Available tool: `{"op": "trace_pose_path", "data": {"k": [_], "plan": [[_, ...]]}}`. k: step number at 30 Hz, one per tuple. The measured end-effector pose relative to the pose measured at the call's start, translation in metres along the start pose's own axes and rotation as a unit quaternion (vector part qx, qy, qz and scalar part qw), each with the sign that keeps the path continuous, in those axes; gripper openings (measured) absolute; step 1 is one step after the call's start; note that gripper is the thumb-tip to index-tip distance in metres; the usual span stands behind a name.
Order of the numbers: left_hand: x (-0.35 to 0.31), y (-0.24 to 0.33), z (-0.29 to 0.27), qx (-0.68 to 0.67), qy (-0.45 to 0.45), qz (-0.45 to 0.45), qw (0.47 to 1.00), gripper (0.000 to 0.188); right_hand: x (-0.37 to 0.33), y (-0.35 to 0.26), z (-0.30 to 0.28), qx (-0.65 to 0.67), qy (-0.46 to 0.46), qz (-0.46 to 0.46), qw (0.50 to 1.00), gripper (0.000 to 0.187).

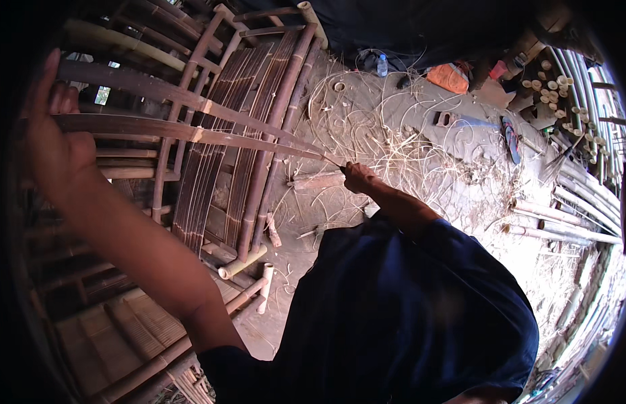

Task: The person uses a knife to shave thin strips from bamboo poles. They hold the bamboo against a workbench and repeatedly draw the knife along the surface to remove the outer layer, creating long shavings.

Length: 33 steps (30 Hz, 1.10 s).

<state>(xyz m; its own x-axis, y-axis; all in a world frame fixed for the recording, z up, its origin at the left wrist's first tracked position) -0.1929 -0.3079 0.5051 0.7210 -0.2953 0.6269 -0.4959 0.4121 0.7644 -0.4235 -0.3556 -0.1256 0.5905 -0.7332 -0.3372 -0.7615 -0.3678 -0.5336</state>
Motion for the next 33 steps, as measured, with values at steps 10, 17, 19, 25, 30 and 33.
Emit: {"op": "trace_pose_path", "data": {"k": [10,17,19,25,30,33], "plan": [[-0.041,-0.109,-0.005,0.035,0.005,-0.092,0.995,0.025,-0.027,0.057,0.002,-0.099,-0.044,-0.034,0.994,0.023],[-0.056,-0.158,0.009,-0.051,0.057,-0.146,0.986,0.019,-0.034,0.082,0.001,-0.264,0.019,-0.091,0.960,0.023],[-0.060,-0.162,0.010,-0.047,0.054,-0.180,0.981,0.026,-0.042,0.093,0.002,-0.258,0.048,-0.114,0.958,0.020],[-0.038,-0.170,-0.046,-0.034,0.080,-0.196,0.977,0.029,-0.051,0.111,0.011,-0.144,-0.098,-0.018,0.984,0.038],[-0.007,-0.216,-0.189,-0.014,0.206,-0.232,0.951,0.034,-0.094,0.172,0.044,-0.040,-0.060,0.048,0.996,0.032],[-0.003,-0.260,-0.303,-0.018,0.278,-0.247,0.928,0.045,-0.131,0.210,0.060,-0.063,-0.071,0.148,0.984,0.029]]}}
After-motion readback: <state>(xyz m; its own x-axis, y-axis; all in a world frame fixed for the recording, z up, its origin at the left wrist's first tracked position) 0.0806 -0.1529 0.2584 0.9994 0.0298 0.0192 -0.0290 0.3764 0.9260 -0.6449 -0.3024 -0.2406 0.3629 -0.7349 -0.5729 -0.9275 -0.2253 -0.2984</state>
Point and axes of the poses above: each hand's wrist, its own x-axis towards the middle knuckle, its own z-axis out of the palm, y = z × x, the point moved 6 cm from there along x, towards the middle knuckle, and after that the axes turned 13 degrees about y, right-handed, at the moved point
